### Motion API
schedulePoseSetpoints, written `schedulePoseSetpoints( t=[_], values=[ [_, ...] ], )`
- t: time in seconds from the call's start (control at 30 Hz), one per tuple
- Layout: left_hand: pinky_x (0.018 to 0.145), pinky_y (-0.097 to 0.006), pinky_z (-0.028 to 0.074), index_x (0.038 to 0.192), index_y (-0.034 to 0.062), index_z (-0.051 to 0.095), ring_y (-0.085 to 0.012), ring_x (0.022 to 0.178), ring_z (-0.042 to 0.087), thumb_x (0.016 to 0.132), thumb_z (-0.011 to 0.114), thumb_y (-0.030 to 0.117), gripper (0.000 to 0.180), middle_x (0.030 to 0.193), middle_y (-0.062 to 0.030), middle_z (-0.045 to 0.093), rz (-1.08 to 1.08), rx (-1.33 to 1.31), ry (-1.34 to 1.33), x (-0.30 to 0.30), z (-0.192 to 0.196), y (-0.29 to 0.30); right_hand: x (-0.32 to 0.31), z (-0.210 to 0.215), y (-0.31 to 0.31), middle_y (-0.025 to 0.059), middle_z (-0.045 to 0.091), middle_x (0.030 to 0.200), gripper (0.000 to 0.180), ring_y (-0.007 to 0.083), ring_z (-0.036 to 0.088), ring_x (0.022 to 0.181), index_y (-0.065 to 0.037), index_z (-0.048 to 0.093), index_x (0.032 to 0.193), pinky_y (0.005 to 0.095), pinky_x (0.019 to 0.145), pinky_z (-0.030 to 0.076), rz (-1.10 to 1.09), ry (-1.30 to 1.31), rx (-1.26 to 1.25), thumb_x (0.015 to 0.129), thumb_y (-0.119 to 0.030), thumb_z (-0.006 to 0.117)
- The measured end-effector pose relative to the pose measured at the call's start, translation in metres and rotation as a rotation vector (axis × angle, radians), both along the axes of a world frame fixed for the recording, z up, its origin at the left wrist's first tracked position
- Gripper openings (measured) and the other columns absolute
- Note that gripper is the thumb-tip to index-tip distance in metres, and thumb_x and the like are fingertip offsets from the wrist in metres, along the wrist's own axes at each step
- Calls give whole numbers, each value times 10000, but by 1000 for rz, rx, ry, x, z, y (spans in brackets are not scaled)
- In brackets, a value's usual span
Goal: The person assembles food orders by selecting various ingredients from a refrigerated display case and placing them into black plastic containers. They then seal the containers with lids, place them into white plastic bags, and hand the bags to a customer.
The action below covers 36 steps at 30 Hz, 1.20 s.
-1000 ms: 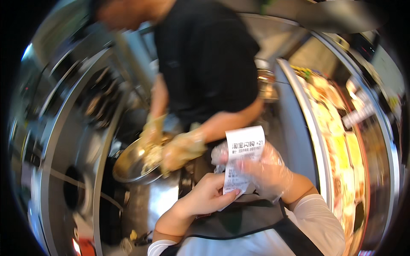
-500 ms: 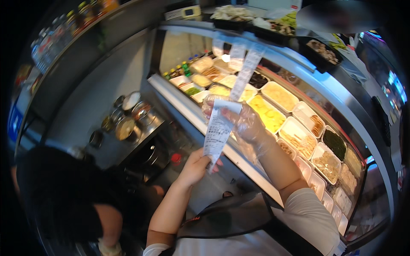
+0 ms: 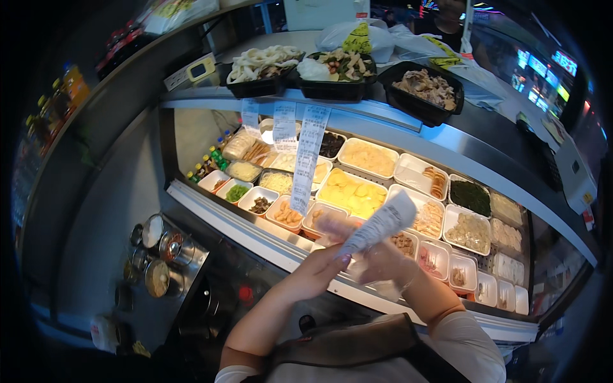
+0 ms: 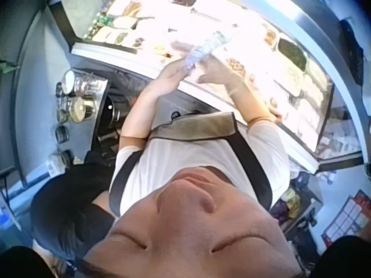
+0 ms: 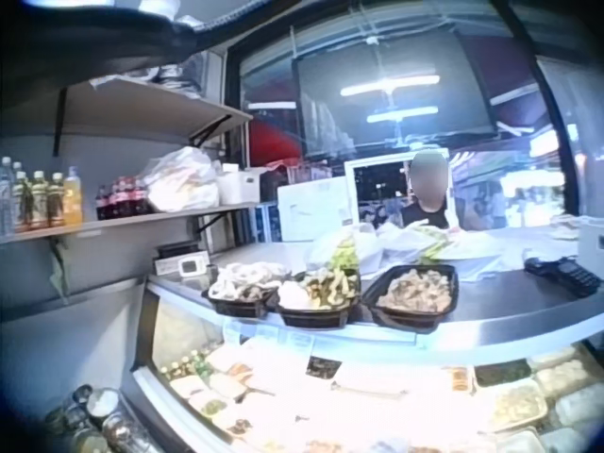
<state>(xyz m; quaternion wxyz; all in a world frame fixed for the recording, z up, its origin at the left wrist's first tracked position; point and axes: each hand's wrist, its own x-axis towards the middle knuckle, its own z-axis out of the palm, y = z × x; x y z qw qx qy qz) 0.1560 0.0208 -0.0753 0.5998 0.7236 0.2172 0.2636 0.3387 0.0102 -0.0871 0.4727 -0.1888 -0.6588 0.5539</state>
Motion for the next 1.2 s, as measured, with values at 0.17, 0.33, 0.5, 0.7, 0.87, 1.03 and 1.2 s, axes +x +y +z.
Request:
schedulePoseSetpoints(
  t=[0.17,0.33,0.5,0.7,0.87,1.03,1.2],
  values=[
    [624,-243,365,915,33,509,-59,705,417,1005,417,291,289,738,27,443,-96,83,153,-2,-7,28,11,61,-7,167,526,1292,525,279,509,1195,-1,442,1328,424,1060,351,-438,261,-163,939,-345,523],
    [594,-277,441,1078,6,528,-121,722,529,969,470,238,263,842,-53,574,15,-350,39,-6,-35,89,42,100,-7,178,530,1287,491,266,500,1212,8,459,1309,414,1065,339,-990,371,446,988,-359,402],
    [639,-278,508,1170,-14,502,-140,779,599,961,476,200,300,910,-70,592,100,-479,-112,33,-15,103,18,92,0,132,475,1363,473,301,391,1307,-78,448,1357,447,1115,240,-940,-672,681,970,-349,421],
    [642,-283,523,1156,-6,499,-148,760,620,961,491,199,283,897,-74,606,-26,-412,-42,47,-19,128,12,100,36,99,404,1418,491,282,312,1359,-123,441,1358,511,1132,148,-1077,-1302,824,877,-144,540],
    [677,-302,543,1135,-4,505,-176,753,643,962,507,208,273,880,-96,627,-44,-421,-34,59,-1,129,33,104,60,83,517,1307,491,251,436,1261,-125,511,1298,464,1082,257,-1195,-1431,924,809,-103,557],
    [757,-330,540,1181,-30,497,-215,823,655,960,506,200,319,942,-128,638,-93,-423,-53,60,4,127,39,120,33,93,558,1252,558,273,506,1182,-126,505,1291,440,962,390,-1291,-1284,939,753,5,578],
    [894,-329,487,1220,-34,484,-207,990,624,957,509,181,340,1059,-131,630,-83,-387,-84,45,-32,118,54,91,-11,92,550,1267,467,289,516,1156,-111,508,1304,442,977,384,-1326,-1018,779,841,-61,546]
  ],
)
